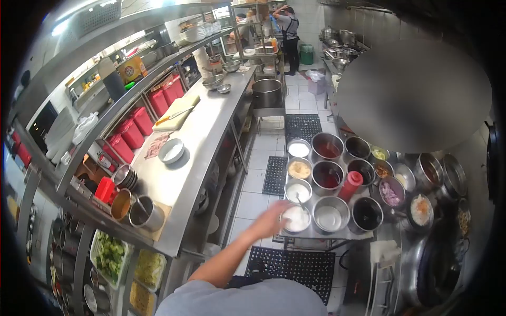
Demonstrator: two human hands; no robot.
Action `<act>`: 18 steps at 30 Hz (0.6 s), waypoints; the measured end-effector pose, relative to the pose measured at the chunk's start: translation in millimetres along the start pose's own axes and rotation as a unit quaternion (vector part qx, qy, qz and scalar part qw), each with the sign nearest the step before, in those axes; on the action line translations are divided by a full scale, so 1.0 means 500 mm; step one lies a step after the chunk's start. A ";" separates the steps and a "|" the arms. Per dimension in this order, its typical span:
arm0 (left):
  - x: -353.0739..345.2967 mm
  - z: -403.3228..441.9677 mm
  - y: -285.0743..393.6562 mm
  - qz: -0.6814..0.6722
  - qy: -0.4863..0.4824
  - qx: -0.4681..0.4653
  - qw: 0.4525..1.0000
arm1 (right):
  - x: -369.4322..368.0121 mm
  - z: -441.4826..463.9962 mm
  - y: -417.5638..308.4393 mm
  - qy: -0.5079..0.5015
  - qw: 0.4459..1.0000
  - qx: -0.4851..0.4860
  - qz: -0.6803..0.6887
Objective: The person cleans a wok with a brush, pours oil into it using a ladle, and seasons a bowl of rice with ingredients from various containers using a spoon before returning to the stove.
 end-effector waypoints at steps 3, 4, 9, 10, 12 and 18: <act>0.247 -0.052 -0.240 0.108 0.137 0.071 0.982 | -0.063 -0.041 -0.038 0.018 1.000 -0.010 -0.012; 0.323 -0.064 -0.346 0.093 0.159 0.137 0.973 | -0.084 -0.055 -0.050 0.026 1.000 -0.010 -0.012; 0.636 -0.146 -0.719 0.287 0.280 0.224 0.888 | -0.179 -0.123 -0.094 0.053 0.998 -0.015 -0.019; 0.678 -0.148 -0.758 0.295 0.257 0.287 0.874 | -0.193 -0.133 -0.100 0.057 0.998 -0.016 -0.019; 0.730 -0.161 -0.863 0.339 0.227 0.330 0.851 | -0.213 -0.152 -0.106 0.066 0.997 -0.015 -0.021; 0.751 -0.198 -0.905 0.290 0.142 0.479 0.816 | -0.231 -0.180 -0.122 0.104 0.995 0.003 -0.006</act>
Point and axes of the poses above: each hand's wrist, its own z-axis towards the middle knuckle, its own x-axis out of the back of the hand, y = z × x, the point moved 7 cm from there along z, towards the middle knuckle, and after that the axes turned 1 degree about -x, right-handed, at the moved point
